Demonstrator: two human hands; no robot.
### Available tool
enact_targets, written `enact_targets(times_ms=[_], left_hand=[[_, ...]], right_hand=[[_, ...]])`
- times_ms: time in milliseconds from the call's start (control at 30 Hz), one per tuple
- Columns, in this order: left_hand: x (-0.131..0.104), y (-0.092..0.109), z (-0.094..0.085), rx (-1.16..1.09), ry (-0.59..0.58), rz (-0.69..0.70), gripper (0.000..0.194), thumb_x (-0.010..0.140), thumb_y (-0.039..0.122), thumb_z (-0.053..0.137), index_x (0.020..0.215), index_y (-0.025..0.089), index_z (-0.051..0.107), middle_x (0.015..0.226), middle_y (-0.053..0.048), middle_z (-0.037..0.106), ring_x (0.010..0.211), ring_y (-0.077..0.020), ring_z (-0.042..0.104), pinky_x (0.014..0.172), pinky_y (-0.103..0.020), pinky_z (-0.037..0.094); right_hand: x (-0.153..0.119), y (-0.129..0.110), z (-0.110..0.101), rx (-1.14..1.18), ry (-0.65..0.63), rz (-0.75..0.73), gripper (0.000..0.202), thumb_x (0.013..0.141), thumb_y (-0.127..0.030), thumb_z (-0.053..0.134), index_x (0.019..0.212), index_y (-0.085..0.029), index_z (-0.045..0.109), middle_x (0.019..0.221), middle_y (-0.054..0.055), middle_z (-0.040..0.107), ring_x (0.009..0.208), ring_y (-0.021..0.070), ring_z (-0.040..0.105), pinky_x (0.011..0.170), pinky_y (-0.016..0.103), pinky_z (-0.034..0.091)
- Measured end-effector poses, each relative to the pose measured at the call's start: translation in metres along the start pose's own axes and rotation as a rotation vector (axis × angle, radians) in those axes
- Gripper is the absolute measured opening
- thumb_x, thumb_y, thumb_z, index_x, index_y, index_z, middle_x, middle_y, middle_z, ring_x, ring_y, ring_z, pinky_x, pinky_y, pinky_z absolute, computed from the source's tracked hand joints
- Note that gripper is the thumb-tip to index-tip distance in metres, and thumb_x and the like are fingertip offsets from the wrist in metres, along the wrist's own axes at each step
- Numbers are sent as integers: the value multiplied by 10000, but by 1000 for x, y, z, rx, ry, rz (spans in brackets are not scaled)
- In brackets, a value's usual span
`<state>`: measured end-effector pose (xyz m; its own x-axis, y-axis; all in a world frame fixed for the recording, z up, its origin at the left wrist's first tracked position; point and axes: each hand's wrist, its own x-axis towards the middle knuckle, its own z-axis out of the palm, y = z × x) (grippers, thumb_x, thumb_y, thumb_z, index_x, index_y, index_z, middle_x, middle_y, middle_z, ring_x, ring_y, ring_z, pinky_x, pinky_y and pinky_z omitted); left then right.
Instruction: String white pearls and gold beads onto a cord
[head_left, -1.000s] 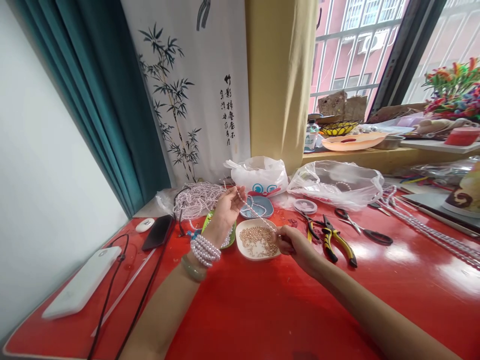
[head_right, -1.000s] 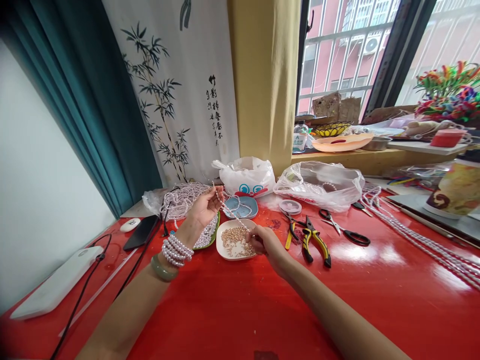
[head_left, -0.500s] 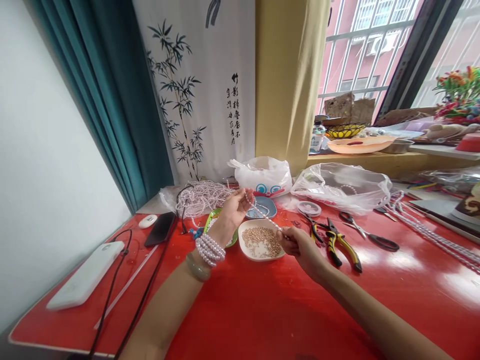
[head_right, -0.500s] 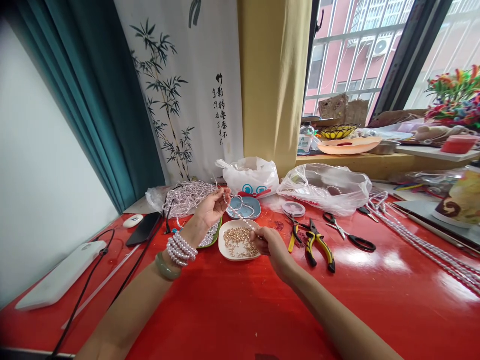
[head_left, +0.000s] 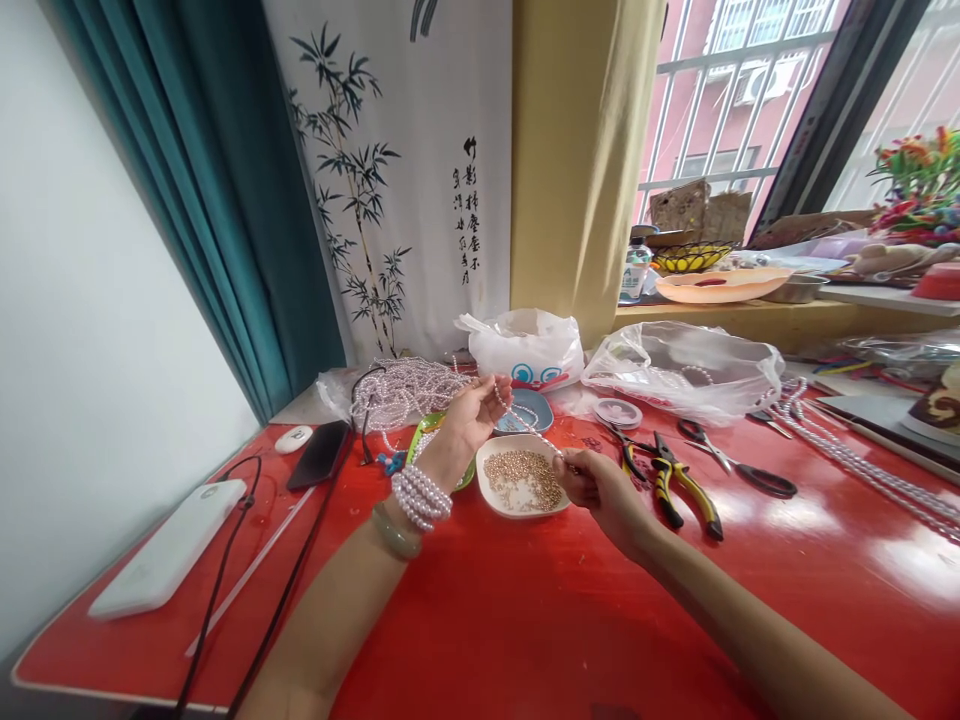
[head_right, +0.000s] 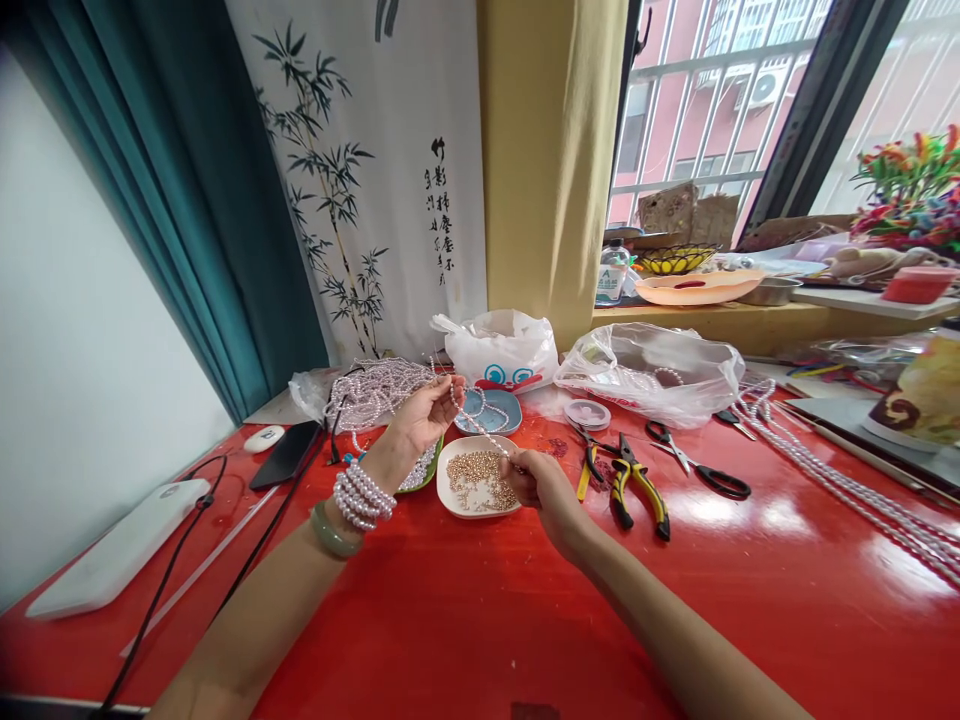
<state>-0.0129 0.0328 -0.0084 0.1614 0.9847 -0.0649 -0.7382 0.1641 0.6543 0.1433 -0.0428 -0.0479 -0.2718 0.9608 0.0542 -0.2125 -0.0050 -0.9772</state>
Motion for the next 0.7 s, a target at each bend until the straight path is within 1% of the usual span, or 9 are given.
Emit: enact_targets(times_ms=[100, 167, 233, 333, 467, 533, 633, 700], left_hand=[[-2, -1, 1, 13, -14, -8, 128, 749, 47, 484, 666, 84, 575, 605, -41, 615, 511, -88, 578, 562, -213, 484], [-3, -2, 3, 10, -30, -11, 131, 747, 42, 483, 660, 91, 567, 587, -28, 605, 503, -83, 573, 563, -213, 482], [-4, -2, 3, 4, -41, -14, 132, 747, 37, 481, 659, 95, 561, 575, -16, 597, 493, -76, 566, 558, -205, 475], [-4, -2, 3, 8, -48, -15, 124, 751, 42, 480, 670, 96, 557, 579, -13, 595, 489, -70, 560, 555, -201, 471], [-3, -2, 1, 32, -47, -30, 119, 757, 54, 478, 677, 96, 556, 587, -14, 592, 500, -74, 562, 551, -205, 468], [-3, -2, 1, 34, -51, -31, 114, 757, 56, 479, 682, 96, 555, 595, -14, 593, 508, -74, 564, 558, -208, 470], [-4, -3, 2, 50, -53, -31, 111, 760, 57, 474, 695, 99, 554, 597, -16, 590, 524, -82, 571, 571, -222, 476], [-5, -4, 3, 61, -45, -39, 109, 761, 56, 471, 702, 101, 551, 598, -16, 590, 530, -87, 573, 571, -226, 477]], right_hand=[[2, 0, 0, 32, -18, 29, 155, 646, -209, 377, 504, -171, 425, 427, -56, 235, 413, 74, 177, 430, 256, 135], [3, 1, 0, 34, -14, 51, 115, 606, -191, 373, 516, -168, 440, 423, -46, 280, 413, 77, 221, 434, 257, 146], [3, 1, 0, 31, -6, 66, 105, 589, -181, 374, 549, -160, 468, 424, -61, 245, 403, 70, 171, 424, 257, 118], [3, -1, 0, 19, -2, 60, 125, 627, -204, 381, 594, -154, 491, 456, -81, 152, 423, 71, 75, 417, 258, 71], [1, -3, 0, -37, 38, 19, 165, 668, -238, 396, 523, -167, 428, 459, -78, 153, 432, 72, 80, 417, 259, 70], [2, -2, 0, -35, 28, 7, 175, 665, -235, 392, 505, -168, 418, 437, -75, 183, 419, 68, 112, 417, 254, 102], [3, 1, -2, -4, -9, 3, 143, 637, -205, 382, 516, -164, 446, 419, -52, 297, 410, 69, 233, 438, 247, 182], [4, 2, -2, 24, -21, 11, 120, 612, -181, 377, 533, -160, 465, 426, -44, 337, 415, 71, 271, 442, 245, 194]])
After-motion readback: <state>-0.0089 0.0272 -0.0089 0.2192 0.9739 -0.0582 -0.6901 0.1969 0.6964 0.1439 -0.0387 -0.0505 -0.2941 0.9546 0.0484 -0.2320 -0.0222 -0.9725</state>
